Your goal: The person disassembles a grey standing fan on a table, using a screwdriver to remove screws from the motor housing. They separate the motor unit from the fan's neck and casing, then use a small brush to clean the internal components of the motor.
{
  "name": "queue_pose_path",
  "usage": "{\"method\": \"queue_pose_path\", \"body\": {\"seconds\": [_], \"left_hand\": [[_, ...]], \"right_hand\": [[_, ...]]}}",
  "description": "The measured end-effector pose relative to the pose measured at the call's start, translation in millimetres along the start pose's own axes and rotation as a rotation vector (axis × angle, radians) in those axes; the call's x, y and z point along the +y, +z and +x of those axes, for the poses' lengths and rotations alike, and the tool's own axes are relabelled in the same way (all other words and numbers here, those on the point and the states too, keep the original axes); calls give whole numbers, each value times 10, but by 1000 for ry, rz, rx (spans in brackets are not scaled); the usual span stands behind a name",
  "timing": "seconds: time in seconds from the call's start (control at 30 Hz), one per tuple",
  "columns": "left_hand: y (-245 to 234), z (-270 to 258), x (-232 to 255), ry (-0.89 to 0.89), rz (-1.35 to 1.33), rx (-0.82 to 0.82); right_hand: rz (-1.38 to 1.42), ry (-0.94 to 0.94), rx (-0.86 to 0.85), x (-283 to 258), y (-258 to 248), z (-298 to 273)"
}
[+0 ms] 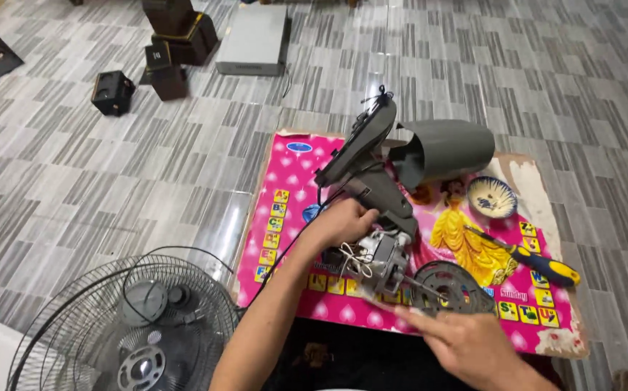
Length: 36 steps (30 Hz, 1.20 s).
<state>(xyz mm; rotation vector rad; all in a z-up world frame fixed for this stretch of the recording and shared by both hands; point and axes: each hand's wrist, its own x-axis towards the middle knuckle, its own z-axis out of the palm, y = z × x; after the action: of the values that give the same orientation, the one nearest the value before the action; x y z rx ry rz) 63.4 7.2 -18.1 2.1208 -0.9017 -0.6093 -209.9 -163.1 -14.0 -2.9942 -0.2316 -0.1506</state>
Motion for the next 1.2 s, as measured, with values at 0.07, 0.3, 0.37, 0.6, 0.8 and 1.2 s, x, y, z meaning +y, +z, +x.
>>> {"method": "queue_pose_path", "body": {"seconds": [0.07, 0.3, 0.37, 0.6, 0.8, 1.2], "left_hand": [[-22, -12, 28, 5, 18, 16], [20, -12, 5, 5, -27, 51], [-34, 11, 37, 3, -10, 40], [-61, -82, 116, -48, 34, 23], [20, 15, -20, -3, 24, 40], [25, 52, -50, -25, 41, 24]], "right_hand": [[-8, -61, 97, -5, -48, -3], [44, -62, -77, 148, 181, -108], [71, -37, 83, 36, -68, -7], [90, 26, 65, 7, 62, -30], [-7, -8, -118, 119, 280, -85], [149, 81, 130, 55, -136, -7]]}}
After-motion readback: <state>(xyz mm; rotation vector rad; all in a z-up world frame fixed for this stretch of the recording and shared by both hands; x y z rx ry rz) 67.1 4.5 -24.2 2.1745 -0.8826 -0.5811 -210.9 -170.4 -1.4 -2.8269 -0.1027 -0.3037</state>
